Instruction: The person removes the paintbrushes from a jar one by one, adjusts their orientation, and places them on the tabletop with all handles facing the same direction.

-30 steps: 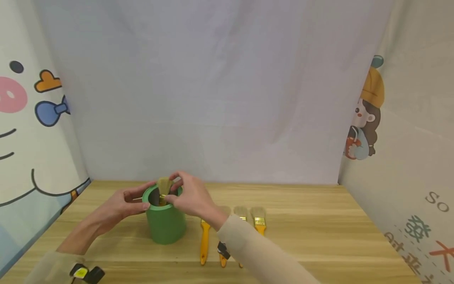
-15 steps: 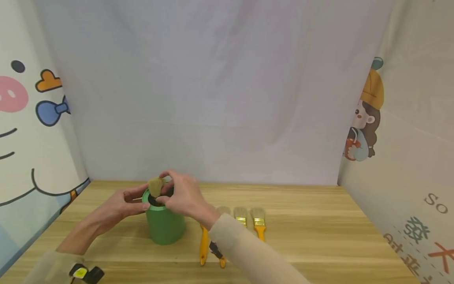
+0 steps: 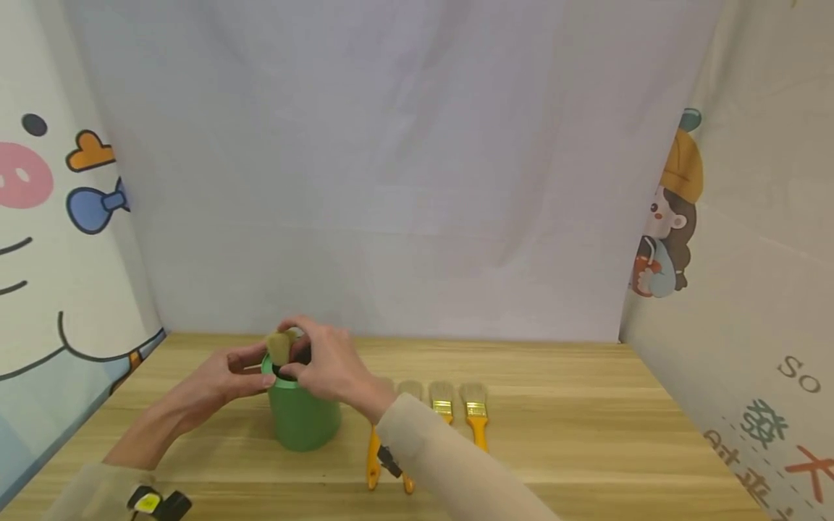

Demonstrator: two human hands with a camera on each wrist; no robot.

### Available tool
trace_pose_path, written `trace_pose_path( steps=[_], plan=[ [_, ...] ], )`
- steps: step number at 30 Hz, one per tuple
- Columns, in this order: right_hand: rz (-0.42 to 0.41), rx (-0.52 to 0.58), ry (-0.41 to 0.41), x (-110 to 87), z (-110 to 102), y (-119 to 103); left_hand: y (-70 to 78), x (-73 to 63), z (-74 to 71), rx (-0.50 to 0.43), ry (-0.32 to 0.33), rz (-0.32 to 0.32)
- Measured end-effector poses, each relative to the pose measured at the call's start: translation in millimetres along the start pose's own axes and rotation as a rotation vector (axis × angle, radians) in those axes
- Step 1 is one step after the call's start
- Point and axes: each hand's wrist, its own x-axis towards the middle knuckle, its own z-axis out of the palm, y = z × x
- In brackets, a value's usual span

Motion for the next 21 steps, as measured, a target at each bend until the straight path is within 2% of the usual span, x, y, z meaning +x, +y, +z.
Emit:
trace_pose_path(
  steps=[7, 13, 21],
  plan=[
    [-0.050, 0.002, 0.013, 0.8, 5.5, 1.1, -0.7, -0.5, -0.6, 0.000, 0.002, 0.008],
    [-0.061, 0.026, 0.017, 0.7, 6.1, 0.6, -1.9, -0.4, -0.5, 0.002, 0.000, 0.020],
    [-0.069, 0.078, -0.037, 0.7, -0.1, 0.8, -1.3, -1.2, -1.0, 0.007, -0.002, 0.035]
  ],
)
